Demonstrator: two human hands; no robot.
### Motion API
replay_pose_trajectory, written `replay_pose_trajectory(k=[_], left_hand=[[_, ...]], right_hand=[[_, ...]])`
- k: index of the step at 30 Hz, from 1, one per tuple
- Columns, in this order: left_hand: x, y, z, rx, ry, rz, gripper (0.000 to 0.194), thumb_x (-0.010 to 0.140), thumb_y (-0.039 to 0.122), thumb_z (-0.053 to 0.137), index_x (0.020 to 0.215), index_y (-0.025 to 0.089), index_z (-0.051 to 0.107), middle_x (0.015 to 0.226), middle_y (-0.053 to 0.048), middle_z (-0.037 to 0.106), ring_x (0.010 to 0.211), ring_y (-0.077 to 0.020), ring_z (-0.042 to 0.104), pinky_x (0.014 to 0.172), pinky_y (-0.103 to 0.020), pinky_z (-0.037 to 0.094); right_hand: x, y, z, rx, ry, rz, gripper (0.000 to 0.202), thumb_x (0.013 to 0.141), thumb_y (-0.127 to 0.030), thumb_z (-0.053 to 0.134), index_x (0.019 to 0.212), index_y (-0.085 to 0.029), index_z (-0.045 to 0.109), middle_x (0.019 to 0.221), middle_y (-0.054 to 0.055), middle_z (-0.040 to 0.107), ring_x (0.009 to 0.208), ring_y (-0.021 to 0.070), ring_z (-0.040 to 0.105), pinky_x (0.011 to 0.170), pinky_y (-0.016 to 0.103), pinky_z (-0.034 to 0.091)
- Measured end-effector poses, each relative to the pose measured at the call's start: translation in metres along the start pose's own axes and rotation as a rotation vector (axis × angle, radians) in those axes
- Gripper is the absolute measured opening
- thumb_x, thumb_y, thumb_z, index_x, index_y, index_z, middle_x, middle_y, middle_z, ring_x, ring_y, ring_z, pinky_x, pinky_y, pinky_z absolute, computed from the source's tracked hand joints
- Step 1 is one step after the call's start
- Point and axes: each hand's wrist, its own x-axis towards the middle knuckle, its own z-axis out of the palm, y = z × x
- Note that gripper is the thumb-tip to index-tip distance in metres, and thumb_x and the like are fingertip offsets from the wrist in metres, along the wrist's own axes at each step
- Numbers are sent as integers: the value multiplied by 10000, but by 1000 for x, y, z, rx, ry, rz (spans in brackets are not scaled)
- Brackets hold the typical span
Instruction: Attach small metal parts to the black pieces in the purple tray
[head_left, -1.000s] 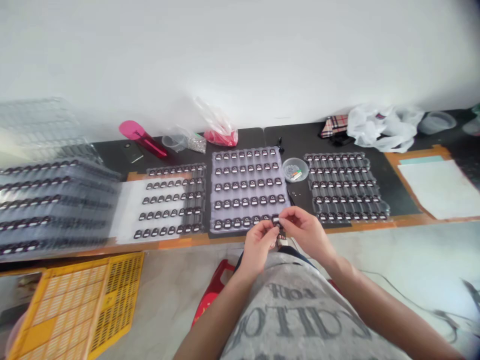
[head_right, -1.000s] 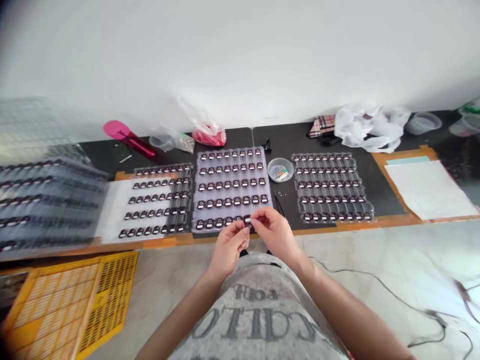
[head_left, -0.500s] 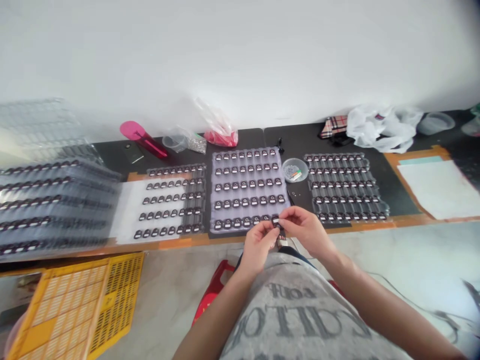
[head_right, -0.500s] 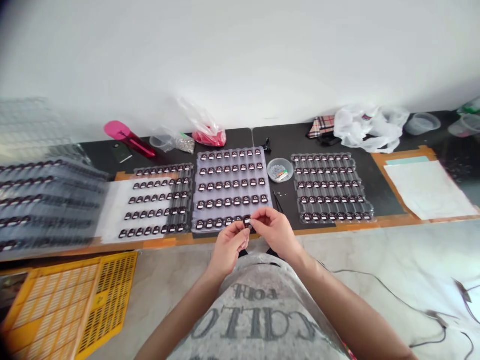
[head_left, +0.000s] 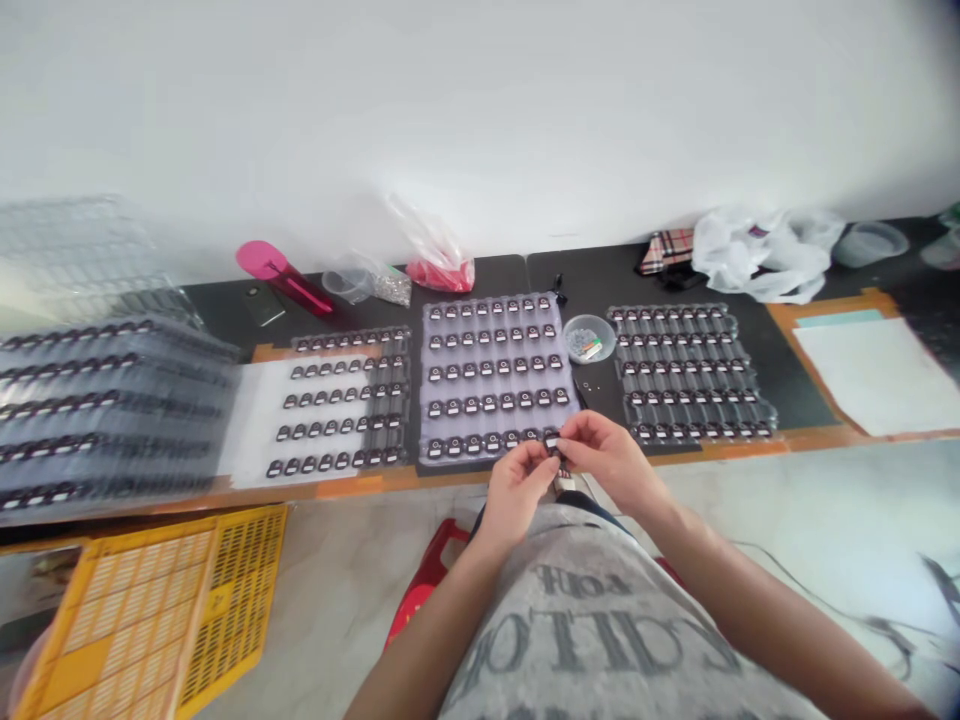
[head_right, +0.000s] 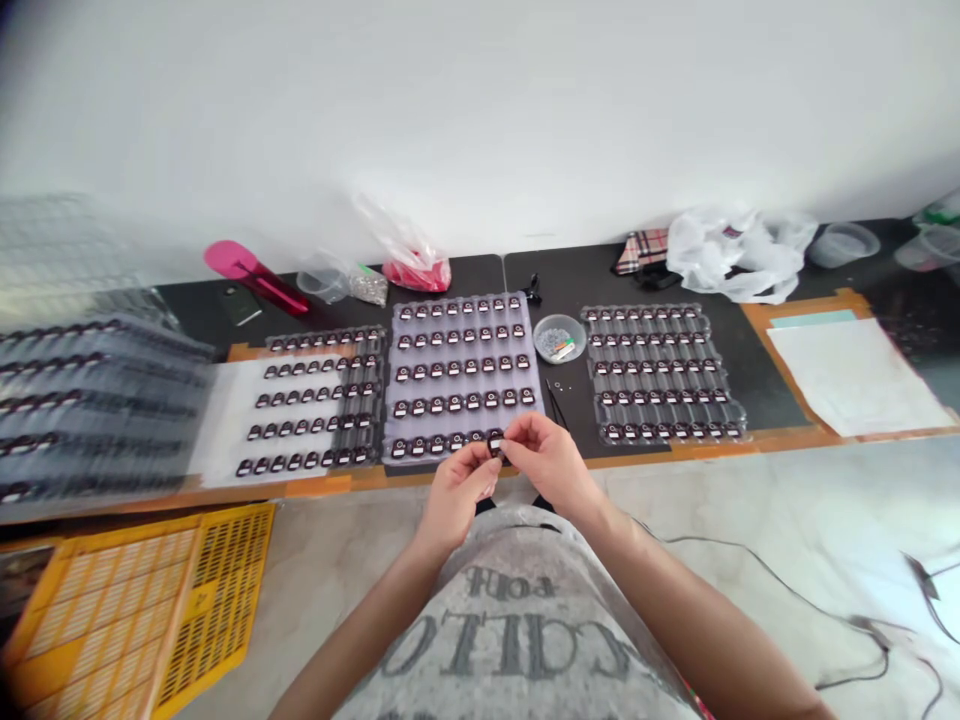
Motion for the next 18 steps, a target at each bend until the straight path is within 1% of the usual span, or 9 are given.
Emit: replay_pose_trajectory(k=[6, 11, 15, 18], left_hand=[[0, 1, 0, 37, 7, -4, 198, 715, 325, 635, 715, 150, 544, 599, 40, 442, 524, -56, 362, 509, -190, 299], [-1, 2, 1, 59, 23, -27, 212, 689, 330, 658, 731, 149, 556, 612, 34, 462, 535, -63, 382, 509, -190, 305], [0, 3, 0, 49, 1, -33, 199, 732, 341, 614, 734, 150, 557, 587, 40, 456, 510, -57, 358, 493, -188, 283], [1, 5, 0, 42, 30, -40, 215, 738, 365, 603, 770, 154, 574, 566, 41, 463, 502, -63, 369, 499, -193, 296]], right_hand=[[-1, 0, 0, 24, 10, 25, 180, 638, -256, 665, 720, -174, 526, 609, -49, 523, 553, 80, 485, 536, 217, 413], [0, 0, -1, -6, 20, 41, 177, 632, -250, 658, 713, -175, 519, 609, -48, 516, 548, 84, 482, 528, 221, 408], [0, 0, -1, -36, 9, 28, 170, 642, -253, 649, 714, -177, 515, 621, -45, 513, 554, 85, 484, 534, 224, 408], [-1, 0, -1, -61, -3, 12, 176, 650, -273, 648, 718, -179, 515, 622, -44, 515, 559, 89, 485, 540, 229, 408]])
